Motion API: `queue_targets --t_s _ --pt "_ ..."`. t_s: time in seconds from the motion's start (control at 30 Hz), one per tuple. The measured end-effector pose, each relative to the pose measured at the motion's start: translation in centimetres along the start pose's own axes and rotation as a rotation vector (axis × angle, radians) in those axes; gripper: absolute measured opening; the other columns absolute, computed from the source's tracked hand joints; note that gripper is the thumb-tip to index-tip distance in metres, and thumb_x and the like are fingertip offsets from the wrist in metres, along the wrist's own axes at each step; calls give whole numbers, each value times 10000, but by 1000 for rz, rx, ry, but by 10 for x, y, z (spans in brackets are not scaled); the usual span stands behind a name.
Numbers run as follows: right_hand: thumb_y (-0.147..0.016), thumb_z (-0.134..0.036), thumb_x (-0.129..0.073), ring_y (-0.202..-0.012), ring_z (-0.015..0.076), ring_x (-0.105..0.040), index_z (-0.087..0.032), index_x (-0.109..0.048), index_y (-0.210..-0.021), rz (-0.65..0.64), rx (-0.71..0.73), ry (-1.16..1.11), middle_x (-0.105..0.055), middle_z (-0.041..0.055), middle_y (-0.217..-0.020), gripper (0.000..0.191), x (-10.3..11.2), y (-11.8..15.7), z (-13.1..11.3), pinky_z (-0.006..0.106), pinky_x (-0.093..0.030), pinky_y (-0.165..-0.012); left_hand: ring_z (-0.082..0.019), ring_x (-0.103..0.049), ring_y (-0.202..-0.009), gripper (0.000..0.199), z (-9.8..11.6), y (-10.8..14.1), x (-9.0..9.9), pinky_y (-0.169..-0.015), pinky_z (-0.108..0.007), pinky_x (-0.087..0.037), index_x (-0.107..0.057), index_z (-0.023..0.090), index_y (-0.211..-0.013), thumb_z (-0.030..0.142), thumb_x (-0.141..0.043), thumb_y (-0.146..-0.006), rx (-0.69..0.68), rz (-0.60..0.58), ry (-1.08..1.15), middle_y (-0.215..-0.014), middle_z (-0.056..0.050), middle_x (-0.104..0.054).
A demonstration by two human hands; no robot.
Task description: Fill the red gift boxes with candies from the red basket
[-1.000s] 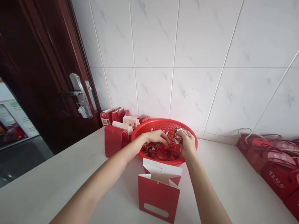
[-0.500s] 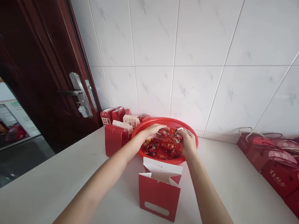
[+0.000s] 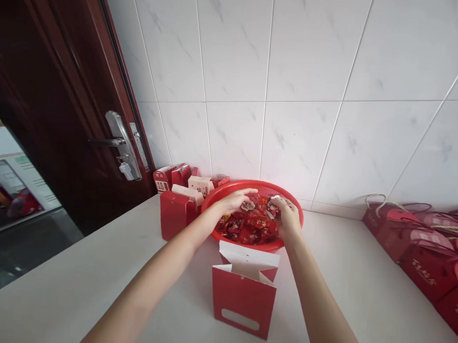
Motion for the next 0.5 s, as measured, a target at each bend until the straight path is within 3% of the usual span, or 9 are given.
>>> queue_targets --t_s 0.07,0.17,0.27,0.37,0.5 --pt "-572 -161 -760 -576 159 -635 -199 -620 -658 -1 -1 0 -668 -14 -607 169 0 0 0 261 -562 -508 -166 -674 -841 458 -1 -2 1 -774 -267 -525 -695 253 -1171 151 -538 -753 -7 10 -95 -882 -4 -722" --pt "-571 -174 -760 -593 160 -641 -198 -620 -652 -7 -1 -1 -662 -12 -612 163 0 0 0 257 -562 -513 -191 -660 -845 279 3 0 -2 -787 -279 -510 -749 204 -904 188 -507 -766 -39 2 -371 -861 -34 -731" --pt "-563 -184 -747 -599 154 -642 -193 -631 -658 -4 0 -13 -663 -10 -620 150 1 -1 1 250 -562 -523 -221 -656 -771 216 -2 9 -22 -756 -308 -504 -727 193 -686 231 -528 -763 36 -171 -595 -745 -54 -723" --pt "-546 -182 -743 -604 159 -645 -194 -629 -645 12 -3 -13 -663 -7 -619 152 1 -2 1 248 -556 -511 -224 -629 -658 69 -8 24 -48 -678 -324 -485 -715 204 -633 245 -669 -666 86 -375 -736 -645 -35 -689" --pt "-522 -171 -739 -579 149 -630 -196 -600 -606 25 -3 -8 -645 -14 -593 165 1 0 -1 234 -536 -483 -193 -554 -553 132 -3 36 -75 -624 -331 -454 -677 231 -712 247 -758 -608 -83 -471 -926 -599 4 -629"
Point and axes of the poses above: each hand's wrist, its own y-axis away from the middle knuckle, its own x-axis out of the back of the hand, z = x × y, the point moved 7 cm from there along -y, towards the middle knuckle
